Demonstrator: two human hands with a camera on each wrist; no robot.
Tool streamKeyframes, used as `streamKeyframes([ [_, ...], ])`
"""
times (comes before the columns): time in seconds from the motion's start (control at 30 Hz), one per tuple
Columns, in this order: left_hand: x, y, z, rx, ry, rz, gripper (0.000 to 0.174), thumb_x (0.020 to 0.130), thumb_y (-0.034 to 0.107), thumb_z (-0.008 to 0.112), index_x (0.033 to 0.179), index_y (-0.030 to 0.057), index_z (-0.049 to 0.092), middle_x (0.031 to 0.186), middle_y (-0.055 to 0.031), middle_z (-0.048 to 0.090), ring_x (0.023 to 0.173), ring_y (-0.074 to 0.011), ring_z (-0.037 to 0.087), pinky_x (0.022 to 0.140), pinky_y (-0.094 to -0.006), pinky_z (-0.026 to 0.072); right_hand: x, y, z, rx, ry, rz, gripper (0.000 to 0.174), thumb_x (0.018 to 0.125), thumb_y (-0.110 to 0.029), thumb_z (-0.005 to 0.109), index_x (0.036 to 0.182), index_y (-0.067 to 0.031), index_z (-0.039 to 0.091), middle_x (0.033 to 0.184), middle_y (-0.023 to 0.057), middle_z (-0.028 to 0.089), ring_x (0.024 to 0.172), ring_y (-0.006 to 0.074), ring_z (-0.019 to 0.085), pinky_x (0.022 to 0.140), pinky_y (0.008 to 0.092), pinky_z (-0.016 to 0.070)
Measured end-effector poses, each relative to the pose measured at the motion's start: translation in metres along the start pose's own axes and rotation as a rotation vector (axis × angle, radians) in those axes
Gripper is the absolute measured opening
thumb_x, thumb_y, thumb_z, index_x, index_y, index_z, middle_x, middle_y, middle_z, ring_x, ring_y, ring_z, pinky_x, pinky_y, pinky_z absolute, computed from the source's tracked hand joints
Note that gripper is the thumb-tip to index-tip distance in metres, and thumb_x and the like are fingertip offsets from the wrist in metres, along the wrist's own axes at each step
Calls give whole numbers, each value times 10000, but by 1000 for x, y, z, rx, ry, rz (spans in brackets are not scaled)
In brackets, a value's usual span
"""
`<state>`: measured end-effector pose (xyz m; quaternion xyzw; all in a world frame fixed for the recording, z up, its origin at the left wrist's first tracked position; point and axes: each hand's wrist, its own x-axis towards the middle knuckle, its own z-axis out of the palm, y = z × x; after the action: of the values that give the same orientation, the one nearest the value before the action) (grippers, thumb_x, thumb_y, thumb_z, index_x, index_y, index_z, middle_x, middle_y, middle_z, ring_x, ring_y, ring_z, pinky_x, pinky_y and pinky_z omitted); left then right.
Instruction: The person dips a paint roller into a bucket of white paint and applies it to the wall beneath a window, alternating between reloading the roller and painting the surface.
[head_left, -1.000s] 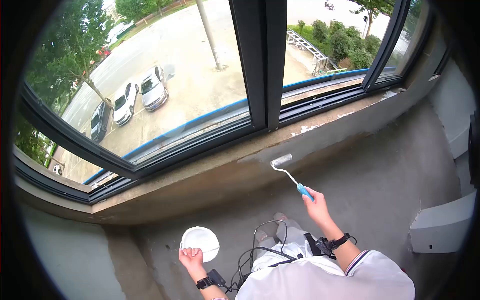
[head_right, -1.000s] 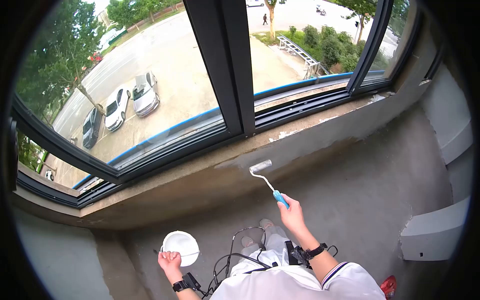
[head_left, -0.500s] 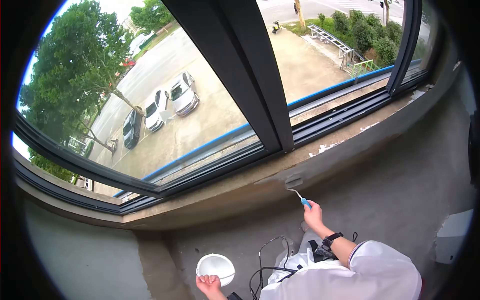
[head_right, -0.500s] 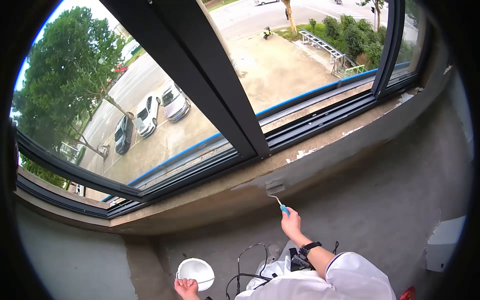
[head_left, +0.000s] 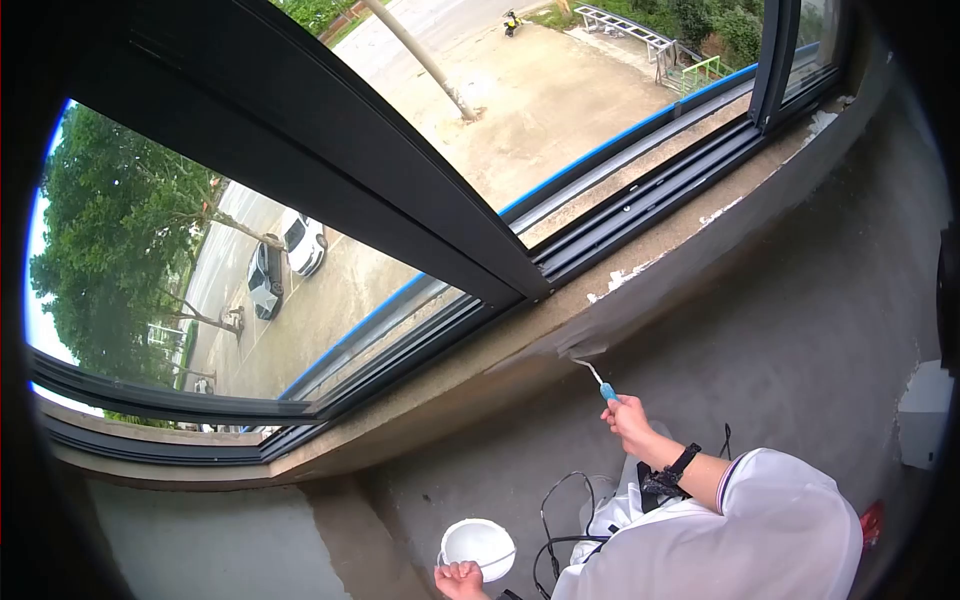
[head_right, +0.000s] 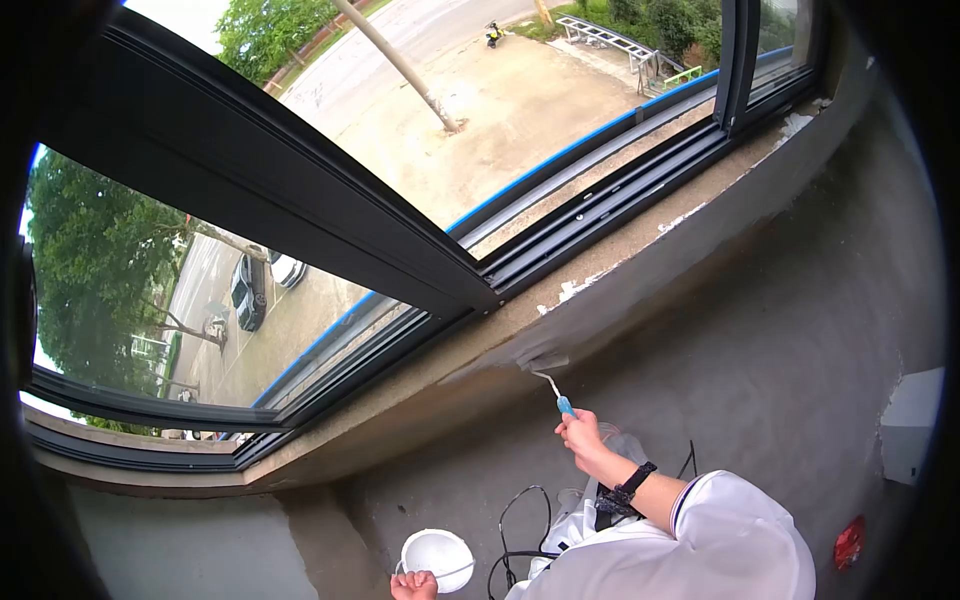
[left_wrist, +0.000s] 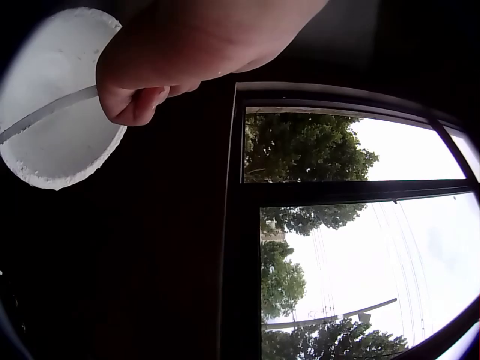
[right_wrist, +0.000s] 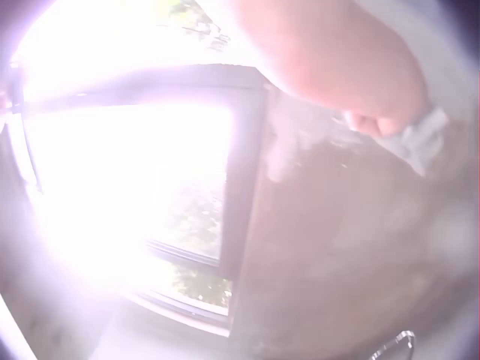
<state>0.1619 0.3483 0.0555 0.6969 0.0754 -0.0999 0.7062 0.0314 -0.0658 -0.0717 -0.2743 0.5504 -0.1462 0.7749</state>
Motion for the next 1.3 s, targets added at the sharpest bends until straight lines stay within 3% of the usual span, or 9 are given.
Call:
streamKeyframes([
  [0.1, 16, -22, -6, 175, -152, 111, 315, 828, 7, 563, 1140, 42, 561, 948, -77, 582, 752, -200, 537, 589, -316, 425, -40, -33, -12, 323, -127, 57, 20, 904, -53, 518, 898, -56, 499, 724, 33, 525, 529, 108, 450, 443, 282, 329],
  [0.2, 54, -42, -25, 107, -97, -6, 307, 870, 252, 569, 1139, 104, 595, 988, -82, 608, 814, -215, 568, 668, -389, 439, -105, -91, -18, 394, -135, 86, 364, 729, 140, 516, 1005, -70, 406, 849, 83, 527, 577, 127, 478, 463, 277, 345],
  [0.3, 108, -66, -61, -168, -403, -85, 172, 886, 250, 536, 974, 127, 618, 907, -51, 608, 788, -198, 546, 649, -351, 410, -119, -98, -35, 472, -202, 57, 371, 735, 147, 530, 1008, -73, 410, 861, 94, 537, 564, 124, 468, 453, 263, 324],
  [0.4, 68, -9, 2, -255, -225, -173, 138, 880, 243, 534, 781, 156, 571, 776, -18, 566, 709, -179, 508, 598, -331, 373, -135, -97, -36, 526, -271, 48, 356, 753, 145, 496, 1016, -81, 414, 838, 80, 516, 544, 105, 451, 464, 254, 327],
  [0.6, 95, -27, -33, -464, -280, -289, 85, 881, 190, 542, 917, 124, 581, 766, -22, 509, 659, -160, 481, 535, -294, 365, -145, -80, -2, 348, -293, -85, 253, 863, 35, 549, 1054, -92, 442, 746, 0, 440, 496, 63, 384, 415, 245, 274],
  [0.67, 42, -2, -5, -113, -290, 56, 243, 837, 31, 552, 1080, 41, 558, 899, -46, 529, 752, -173, 512, 580, -281, 421, -128, -65, 1, 146, -155, -195, 199, 942, -135, 590, 1093, -72, 475, 681, -33, 408, 436, 65, 351, 364, 262, 262],
  [0.83, 41, -23, -26, -221, -386, 79, 581, 691, -225, 524, 1232, -22, 464, 1027, -78, 527, 848, -183, 531, 652, -300, 472, -93, -62, -14, -423, 135, -278, 259, 913, -182, 604, 1103, -7, 578, 703, 71, 570, 506, 138, 532, 420, 314, 443],
  [1.0, 44, -23, -20, -348, -208, -181, 175, 846, 83, 588, 1019, 65, 602, 857, -39, 550, 716, -154, 499, 574, -285, 396, 5, -55, -35, -353, 124, -132, 186, 875, -134, 622, 774, 9, 558, 613, 66, 538, 474, 142, 512, 404, 318, 393],
  [1.3, 24, -6, 2, -217, -55, -342, 115, 881, 246, 568, 911, 136, 557, 824, -36, 514, 658, -170, 430, 584, -289, 360, 108, -18, -31, -312, 154, 4, 175, 802, -89, 575, 685, -15, 466, 571, 63, 501, 424, 137, 454, 377, 341, 290],
])
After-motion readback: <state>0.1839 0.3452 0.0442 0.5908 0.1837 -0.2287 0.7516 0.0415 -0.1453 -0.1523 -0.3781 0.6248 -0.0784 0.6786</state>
